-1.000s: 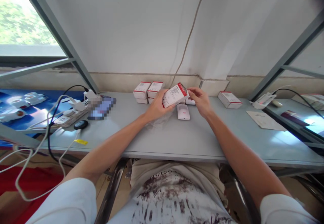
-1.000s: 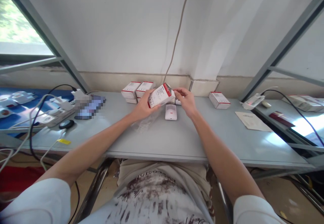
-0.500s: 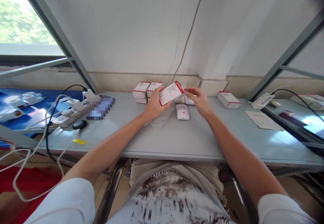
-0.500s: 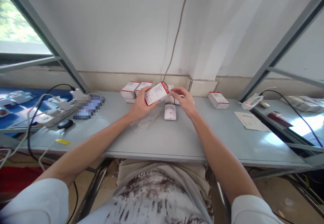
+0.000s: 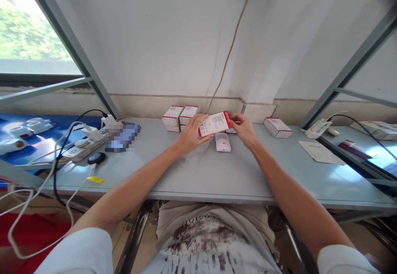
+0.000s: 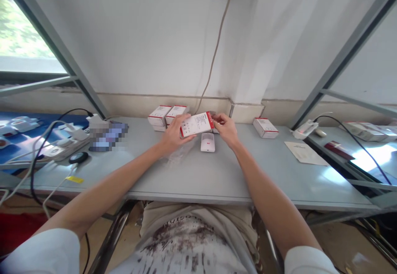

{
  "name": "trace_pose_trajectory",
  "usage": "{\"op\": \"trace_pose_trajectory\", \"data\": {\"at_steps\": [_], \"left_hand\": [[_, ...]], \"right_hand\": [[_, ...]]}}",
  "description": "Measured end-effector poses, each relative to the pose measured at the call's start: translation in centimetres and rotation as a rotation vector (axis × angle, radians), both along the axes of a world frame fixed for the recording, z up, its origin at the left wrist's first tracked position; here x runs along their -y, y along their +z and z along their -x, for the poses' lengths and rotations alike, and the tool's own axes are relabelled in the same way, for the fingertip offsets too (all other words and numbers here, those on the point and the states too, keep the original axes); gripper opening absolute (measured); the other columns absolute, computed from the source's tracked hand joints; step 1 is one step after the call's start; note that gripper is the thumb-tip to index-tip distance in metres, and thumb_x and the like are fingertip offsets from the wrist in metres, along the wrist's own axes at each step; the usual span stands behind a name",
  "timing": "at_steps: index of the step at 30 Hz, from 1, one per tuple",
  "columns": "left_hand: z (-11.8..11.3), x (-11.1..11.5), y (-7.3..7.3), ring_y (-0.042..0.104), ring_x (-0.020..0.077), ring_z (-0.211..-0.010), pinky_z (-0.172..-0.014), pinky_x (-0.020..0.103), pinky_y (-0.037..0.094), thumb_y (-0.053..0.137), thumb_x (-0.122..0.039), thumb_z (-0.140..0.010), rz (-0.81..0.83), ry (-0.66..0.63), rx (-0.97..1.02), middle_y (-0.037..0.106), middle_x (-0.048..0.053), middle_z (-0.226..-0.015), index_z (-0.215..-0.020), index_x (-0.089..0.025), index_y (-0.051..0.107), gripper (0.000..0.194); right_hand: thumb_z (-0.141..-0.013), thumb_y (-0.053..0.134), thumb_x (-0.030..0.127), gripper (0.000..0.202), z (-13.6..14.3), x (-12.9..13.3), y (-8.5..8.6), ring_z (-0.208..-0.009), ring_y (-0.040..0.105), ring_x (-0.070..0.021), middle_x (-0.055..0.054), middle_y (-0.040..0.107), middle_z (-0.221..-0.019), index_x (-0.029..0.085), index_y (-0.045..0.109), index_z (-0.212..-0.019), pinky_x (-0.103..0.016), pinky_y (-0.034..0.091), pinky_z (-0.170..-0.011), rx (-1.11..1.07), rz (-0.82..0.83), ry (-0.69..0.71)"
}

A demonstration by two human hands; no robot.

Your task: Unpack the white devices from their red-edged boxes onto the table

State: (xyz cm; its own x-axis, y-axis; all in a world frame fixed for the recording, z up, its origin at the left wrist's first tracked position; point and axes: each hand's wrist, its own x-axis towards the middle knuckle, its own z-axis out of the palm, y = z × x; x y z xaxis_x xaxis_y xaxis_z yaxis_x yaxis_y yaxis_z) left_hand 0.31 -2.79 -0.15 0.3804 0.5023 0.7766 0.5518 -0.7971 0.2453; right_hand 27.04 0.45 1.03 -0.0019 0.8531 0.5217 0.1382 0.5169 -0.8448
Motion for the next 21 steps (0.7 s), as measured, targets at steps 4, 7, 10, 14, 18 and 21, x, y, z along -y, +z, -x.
{"op": "trace_pose_trajectory", "data": {"at_steps": [4,7,10,14,18,21], "left_hand": [[0.0,-0.1,-0.1,0.056,0.0357,-0.148,-0.121,0.058,0.051,0.079,-0.049,-0.100,-0.030,0.012,-0.001,0.056,0.016,-0.155,-0.163,-0.031,0.039,0.077],[0.1,-0.2,0.0,0.056,0.0348,-0.148,-0.121,0.057,0.052,0.079,-0.047,-0.100,-0.063,0.004,-0.019,0.056,0.016,-0.156,-0.164,-0.032,0.039,0.077],[0.3,-0.5,0.1,0.058,0.0340,-0.146,-0.121,0.056,0.052,0.080,-0.047,-0.100,-0.117,-0.032,-0.040,0.058,0.015,-0.155,-0.164,-0.032,0.040,0.077],[0.5,-0.9,0.2,0.061,0.0334,-0.142,-0.119,0.055,0.054,0.080,-0.048,-0.100,-0.140,-0.026,-0.040,0.062,0.015,-0.151,-0.163,-0.031,0.042,0.075],[0.6,-0.9,0.2,0.061,0.0335,-0.142,-0.117,0.054,0.056,0.078,-0.053,-0.100,-0.124,0.003,-0.005,0.062,0.015,-0.148,-0.160,-0.030,0.044,0.073],[0.7,-0.7,0.3,0.061,0.0340,-0.141,-0.119,0.056,0.054,0.076,-0.056,-0.101,-0.112,0.023,0.014,0.062,0.016,-0.147,-0.157,-0.029,0.046,0.069]], "right_hand": [[-0.085,0.085,0.053,0.030,0.4,0.3,0.2,-0.087,0.066,-0.0176,-0.001,0.077,-0.095,0.026,0.076,-0.095,-0.031,0.056,-0.080,-0.044,-0.004,0.094],[-0.087,0.082,0.052,0.029,0.4,0.1,-0.2,-0.087,0.066,-0.0170,0.000,0.076,-0.094,0.025,0.074,-0.090,-0.031,0.055,-0.080,-0.012,-0.004,0.129],[-0.093,0.076,0.054,0.031,0.0,-0.6,-0.8,-0.080,0.062,-0.0150,0.002,0.070,-0.086,0.025,0.067,-0.087,-0.028,0.053,-0.074,-0.008,0.000,0.078],[-0.089,0.078,0.064,0.042,-0.3,-1.3,-1.2,-0.078,0.062,-0.0153,0.004,0.063,-0.083,0.027,0.059,-0.090,-0.029,0.057,-0.072,-0.180,0.064,-0.040],[-0.085,0.076,0.077,0.053,0.1,-0.9,-0.8,-0.084,0.069,-0.0172,0.002,0.069,-0.092,0.028,0.057,-0.094,-0.031,0.062,-0.072,-0.354,0.214,0.008],[-0.079,0.083,0.078,0.057,0.4,-0.1,-0.3,-0.087,0.072,-0.0176,0.001,0.074,-0.096,0.028,0.065,-0.102,-0.030,0.063,-0.072,-0.305,0.239,0.111]]}}
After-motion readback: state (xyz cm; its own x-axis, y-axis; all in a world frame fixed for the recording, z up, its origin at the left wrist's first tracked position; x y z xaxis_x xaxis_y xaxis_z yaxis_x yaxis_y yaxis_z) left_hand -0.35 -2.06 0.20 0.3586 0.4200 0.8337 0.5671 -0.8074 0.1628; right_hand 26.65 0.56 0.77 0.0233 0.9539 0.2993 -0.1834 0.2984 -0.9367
